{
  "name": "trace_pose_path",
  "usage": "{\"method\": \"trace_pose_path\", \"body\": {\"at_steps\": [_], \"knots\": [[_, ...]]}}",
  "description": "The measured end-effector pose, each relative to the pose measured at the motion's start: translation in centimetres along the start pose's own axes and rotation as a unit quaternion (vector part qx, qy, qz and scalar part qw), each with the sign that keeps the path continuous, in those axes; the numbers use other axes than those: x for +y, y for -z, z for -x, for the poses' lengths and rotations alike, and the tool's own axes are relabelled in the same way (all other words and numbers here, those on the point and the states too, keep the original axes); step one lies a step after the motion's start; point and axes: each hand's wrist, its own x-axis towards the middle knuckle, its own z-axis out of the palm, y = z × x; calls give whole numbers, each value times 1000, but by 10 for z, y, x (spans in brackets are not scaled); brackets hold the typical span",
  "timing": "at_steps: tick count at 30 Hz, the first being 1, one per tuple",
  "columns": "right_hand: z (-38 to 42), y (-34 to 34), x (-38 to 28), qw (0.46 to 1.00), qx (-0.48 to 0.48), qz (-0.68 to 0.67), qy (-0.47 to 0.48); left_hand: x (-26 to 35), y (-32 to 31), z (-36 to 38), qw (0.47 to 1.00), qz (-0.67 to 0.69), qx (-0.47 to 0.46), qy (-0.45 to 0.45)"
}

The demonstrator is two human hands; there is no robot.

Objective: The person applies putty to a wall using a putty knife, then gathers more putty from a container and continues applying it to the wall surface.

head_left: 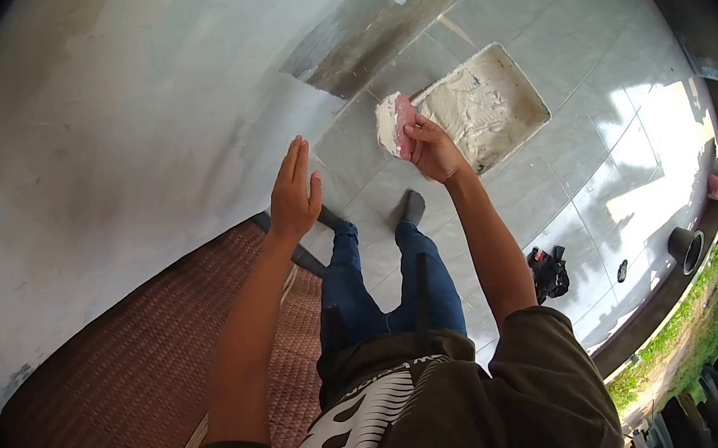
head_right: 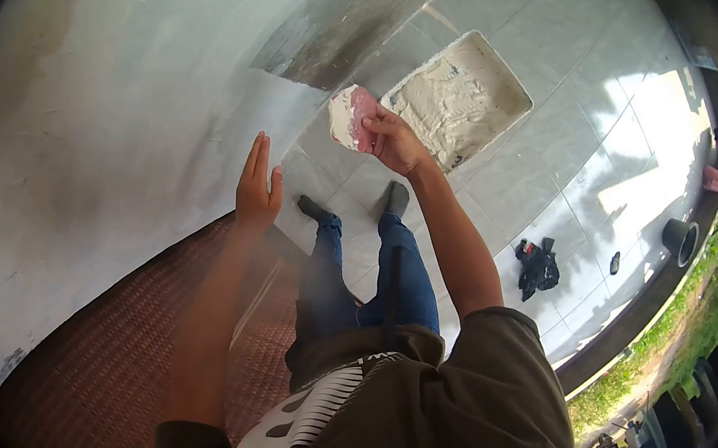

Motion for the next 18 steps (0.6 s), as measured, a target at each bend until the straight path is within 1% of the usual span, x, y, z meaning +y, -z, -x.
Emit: {"method": "trace_pose_path", "body": {"at_steps": [1,3,4,5,7,8,11,14,15,16,18], "knots": [[3,-24,1,1000,-5,-16,16,3,12,-1,1000,-6,12,8],[5,-58,4,998,-50,-36,28,9,39,-2,999,-24,44,11],[7,-81,3,998,-48,-38,31,13,53,-2,998,-21,60,15],[9,-101,0,996,-71,-27,36,15,68,-3,997,-19,78,17],[11,-139,-2,993,-100,-52,39,23,99,-6,992,-43,118,3],[10,-149,-3,992,-104,-48,46,22,105,-8,991,-46,126,-6],[12,-189,-4,985,-155,-26,73,30,149,-8,983,-64,167,-30],[19,-229,-3,982,-162,-4,102,33,187,-2,977,-79,186,-69],[18,-235,-1,981,-157,8,117,29,192,-3,975,-81,195,-71],[24,-251,2,983,-131,18,127,31,207,1,969,-87,211,-90],[34,-278,8,979,-140,42,144,29,232,12,962,-97,232,-108]]}}
